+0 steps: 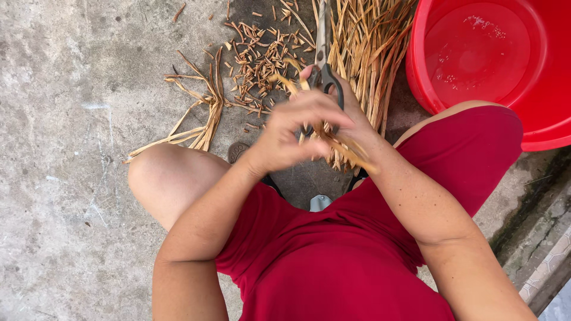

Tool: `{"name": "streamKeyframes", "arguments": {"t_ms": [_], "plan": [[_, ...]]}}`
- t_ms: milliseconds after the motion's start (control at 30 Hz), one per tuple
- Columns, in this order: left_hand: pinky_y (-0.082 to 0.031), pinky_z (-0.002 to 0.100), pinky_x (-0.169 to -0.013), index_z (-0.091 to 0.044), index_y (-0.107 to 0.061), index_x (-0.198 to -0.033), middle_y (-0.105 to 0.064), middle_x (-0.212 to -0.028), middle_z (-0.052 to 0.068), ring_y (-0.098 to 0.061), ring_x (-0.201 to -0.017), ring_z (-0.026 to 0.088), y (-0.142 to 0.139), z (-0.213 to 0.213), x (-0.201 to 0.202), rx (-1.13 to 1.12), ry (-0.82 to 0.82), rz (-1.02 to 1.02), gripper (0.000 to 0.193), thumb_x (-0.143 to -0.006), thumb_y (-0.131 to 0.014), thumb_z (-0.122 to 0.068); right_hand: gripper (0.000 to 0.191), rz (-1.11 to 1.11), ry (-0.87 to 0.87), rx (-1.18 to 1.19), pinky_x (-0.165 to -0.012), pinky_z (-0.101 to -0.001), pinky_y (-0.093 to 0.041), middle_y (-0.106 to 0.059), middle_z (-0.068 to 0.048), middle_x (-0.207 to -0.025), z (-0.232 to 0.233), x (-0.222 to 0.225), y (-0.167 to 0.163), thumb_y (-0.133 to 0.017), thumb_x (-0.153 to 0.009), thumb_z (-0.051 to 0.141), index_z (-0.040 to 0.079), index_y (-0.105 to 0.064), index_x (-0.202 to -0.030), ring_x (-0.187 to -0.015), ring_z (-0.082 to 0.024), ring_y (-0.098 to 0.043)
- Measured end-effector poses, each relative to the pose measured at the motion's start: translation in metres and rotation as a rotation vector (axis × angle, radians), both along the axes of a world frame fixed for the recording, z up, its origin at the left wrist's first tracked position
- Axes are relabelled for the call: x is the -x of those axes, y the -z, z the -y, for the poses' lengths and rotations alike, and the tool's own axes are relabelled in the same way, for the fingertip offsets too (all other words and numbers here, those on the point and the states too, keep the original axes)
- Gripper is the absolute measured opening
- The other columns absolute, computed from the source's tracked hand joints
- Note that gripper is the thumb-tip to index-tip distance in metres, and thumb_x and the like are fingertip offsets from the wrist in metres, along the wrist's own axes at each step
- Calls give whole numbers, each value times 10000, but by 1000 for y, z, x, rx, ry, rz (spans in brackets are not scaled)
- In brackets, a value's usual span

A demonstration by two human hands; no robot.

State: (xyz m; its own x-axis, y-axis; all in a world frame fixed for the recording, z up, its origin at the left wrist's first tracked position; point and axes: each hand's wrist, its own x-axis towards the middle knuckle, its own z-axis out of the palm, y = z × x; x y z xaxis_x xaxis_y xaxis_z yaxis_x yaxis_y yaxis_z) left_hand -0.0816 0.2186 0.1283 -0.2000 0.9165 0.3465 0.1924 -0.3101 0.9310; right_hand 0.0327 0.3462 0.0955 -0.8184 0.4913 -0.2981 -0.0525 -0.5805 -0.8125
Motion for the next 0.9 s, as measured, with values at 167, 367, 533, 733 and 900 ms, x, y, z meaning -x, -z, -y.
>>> {"name": "streamKeyframes", "arguments": {"t_ms": [167, 367, 533, 733, 900], "plan": [[-649, 384, -807, -27, -764, -912, -748, -903, 187, -755, -838, 228, 8, 0, 55, 612, -421, 10, 736, -985, -436, -682, 390, 22, 10, -468, -842, -256, -540, -633, -5, -1001, -5, 2, -18, -770, -940, 141, 90, -557, -1262, -938, -126, -672], [-637, 352, -819, -28, -628, -1280, -780, -997, 115, -777, -961, 169, 42, -23, 55, 640, -110, 598, 805, -962, -329, -705, 309, -19, -114, -800, -858, -253, -617, -678, -2, -1091, 12, -4, -12, -743, -987, 104, 119, -551, -1229, -1013, -120, -709], [-668, 377, -795, -9, -521, -1455, -728, -1002, 122, -750, -865, 219, 52, -34, 70, 304, -186, 890, 561, -1037, -566, -380, 371, 31, -252, -1032, -723, -272, -599, -714, 7, -944, 40, -8, 9, -780, -928, 145, 142, -578, -1239, -850, -119, -737], [-595, 280, -615, -59, -501, -1484, -691, -969, 67, -656, -698, 92, 39, -24, 101, 13, -389, 731, 512, -1102, -513, -400, 429, 116, -394, -1055, -679, -337, -566, -712, -54, -828, 58, -14, 27, -794, -910, 175, 121, -586, -1282, -761, -173, -745], [-527, 234, -510, -67, -499, -1450, -696, -924, 63, -627, -622, 77, 31, -17, 106, -134, -538, 680, 558, -1072, -490, -478, 414, 86, -427, -1061, -695, -330, -569, -736, -44, -857, 65, -18, 37, -776, -912, 178, 111, -585, -1274, -791, -166, -752]]}}
